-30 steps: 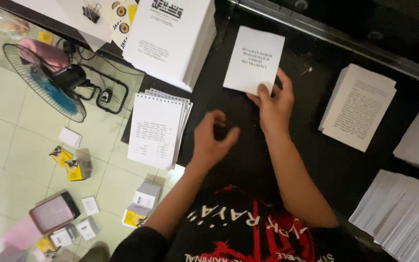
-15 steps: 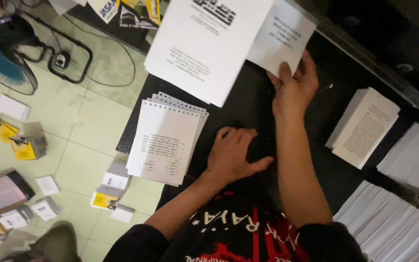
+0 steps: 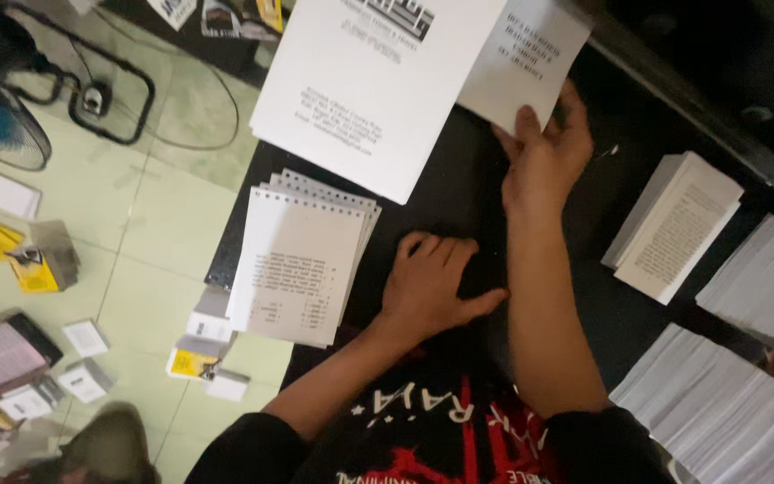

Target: The person repeatedly picks up small stacks of printed paper, flips them over, and places them on a growing pile on the table. The person handles the papers one at a time, turning each stack before stacking it.

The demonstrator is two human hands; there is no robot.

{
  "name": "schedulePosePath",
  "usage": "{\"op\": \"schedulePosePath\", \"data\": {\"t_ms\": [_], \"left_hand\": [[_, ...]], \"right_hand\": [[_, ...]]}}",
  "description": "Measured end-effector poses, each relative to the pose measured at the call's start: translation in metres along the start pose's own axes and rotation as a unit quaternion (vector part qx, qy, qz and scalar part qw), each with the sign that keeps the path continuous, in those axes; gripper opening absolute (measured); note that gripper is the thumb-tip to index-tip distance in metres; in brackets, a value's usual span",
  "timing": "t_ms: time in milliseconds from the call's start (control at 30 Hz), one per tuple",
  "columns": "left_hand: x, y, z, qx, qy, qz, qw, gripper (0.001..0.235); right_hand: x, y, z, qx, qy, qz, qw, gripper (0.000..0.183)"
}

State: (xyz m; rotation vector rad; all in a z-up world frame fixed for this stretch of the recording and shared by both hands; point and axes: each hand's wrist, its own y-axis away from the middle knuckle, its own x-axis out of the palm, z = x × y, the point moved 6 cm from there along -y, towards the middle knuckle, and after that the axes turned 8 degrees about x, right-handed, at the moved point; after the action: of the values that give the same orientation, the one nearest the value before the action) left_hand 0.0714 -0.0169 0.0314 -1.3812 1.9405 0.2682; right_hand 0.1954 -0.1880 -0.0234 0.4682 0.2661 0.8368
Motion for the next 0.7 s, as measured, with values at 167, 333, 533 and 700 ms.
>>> {"op": "schedulePosePath", "data": {"t_ms": [167,333,533,700], "left_hand": [[0.000,-0.001,-0.003,0.005,-0.033,-0.011,0.999,0.061],[0.006,-0.002,-0.001,-0.019,-0.026,0.018,0.999,0.062],[0.004,0.003,-0.005,-0.008,-0.044,-0.011,0.999,0.062],[0.008,0.011,0.000,-0.047,0.033,0.002,0.998,0.063]], "right_hand": [[-0.011,-0.018,-0.018,-0.021,-0.038,0.034,0.998,0.062],[-0.008,-0.019,-0.014,-0.040,-0.023,0.042,0.998,0.058],[-0.009,-0.021,-0.020,-0.107,-0.075,0.117,0.984,0.054],[-0.038,0.034,-0.019,-0.034,-0.066,0.080,0.994,0.059]]}}
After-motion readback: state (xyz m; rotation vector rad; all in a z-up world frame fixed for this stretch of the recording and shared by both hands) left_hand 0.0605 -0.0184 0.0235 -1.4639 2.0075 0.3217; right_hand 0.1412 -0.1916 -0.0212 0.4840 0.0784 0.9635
